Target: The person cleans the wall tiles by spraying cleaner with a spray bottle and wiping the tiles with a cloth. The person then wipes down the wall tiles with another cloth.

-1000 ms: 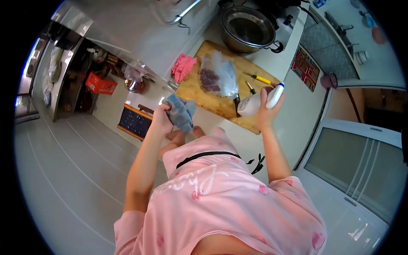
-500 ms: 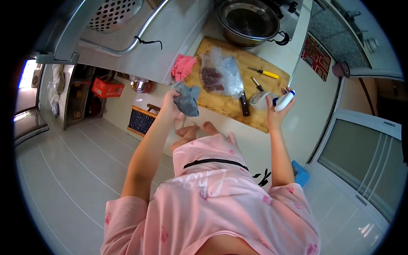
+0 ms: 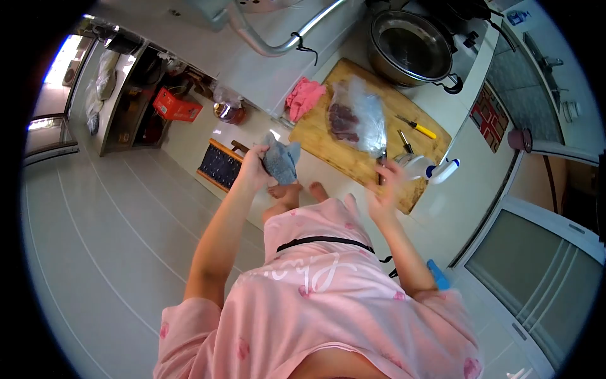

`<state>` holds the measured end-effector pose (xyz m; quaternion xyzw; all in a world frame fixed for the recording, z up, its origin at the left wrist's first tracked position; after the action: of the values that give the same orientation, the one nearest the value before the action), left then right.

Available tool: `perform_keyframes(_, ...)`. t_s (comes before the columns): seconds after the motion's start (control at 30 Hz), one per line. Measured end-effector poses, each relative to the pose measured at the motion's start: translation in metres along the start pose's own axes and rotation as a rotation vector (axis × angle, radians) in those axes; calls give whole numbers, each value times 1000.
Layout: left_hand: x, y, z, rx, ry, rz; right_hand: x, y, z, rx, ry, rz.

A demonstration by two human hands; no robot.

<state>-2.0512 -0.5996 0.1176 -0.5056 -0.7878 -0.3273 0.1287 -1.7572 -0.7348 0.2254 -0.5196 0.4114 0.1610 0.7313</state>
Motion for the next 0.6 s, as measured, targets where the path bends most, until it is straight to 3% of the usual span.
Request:
perform_keyframes(0.03, 1, 0, -7, -29, 5, -16, -13, 42, 28, -128, 14, 110)
perform_keyframes(0.07, 1, 0, -15, -59, 13, -35, -30, 82, 53, -184, -139, 109)
perform_keyframes(0.1, 1, -1, -21, -88, 24, -52, -46, 117, 79, -137, -192, -26)
perform_keyframes(0.23, 0, -3, -31, -222, 62, 4, -45, 226, 163, -132, 56, -334)
perform_keyframes(0.33, 12, -25, -25, 15, 278, 352, -30, 260, 185, -174, 77, -469)
perform_keyframes(0.37, 22, -31, -32, 240, 404, 414, -26, 264, 184, -200, 55, -485)
perform_keyframes(0.47, 35, -26, -20, 173, 624, 721, -52, 182, 147, -222, 171, -21)
perform_keyframes(0.53, 47, 1, -12, 63, 701, 965, -54, 117, 107, -104, 196, 216)
perform_keyframes(0.6, 56, 36, -5, -32, 861, 1074, -15, 88, 62, -124, 441, 649)
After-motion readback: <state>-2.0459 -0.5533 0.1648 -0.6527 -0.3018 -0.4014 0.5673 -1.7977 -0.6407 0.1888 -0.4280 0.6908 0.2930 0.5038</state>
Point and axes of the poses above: each hand's wrist, its own z-axis towards the middle knuckle, its own y-axis out of the palm, x = y × z, the point moved 8 cm from there along z, towards the middle knuckle, and after that the axes turned 15 degrees about y, right-handed, at the moved point
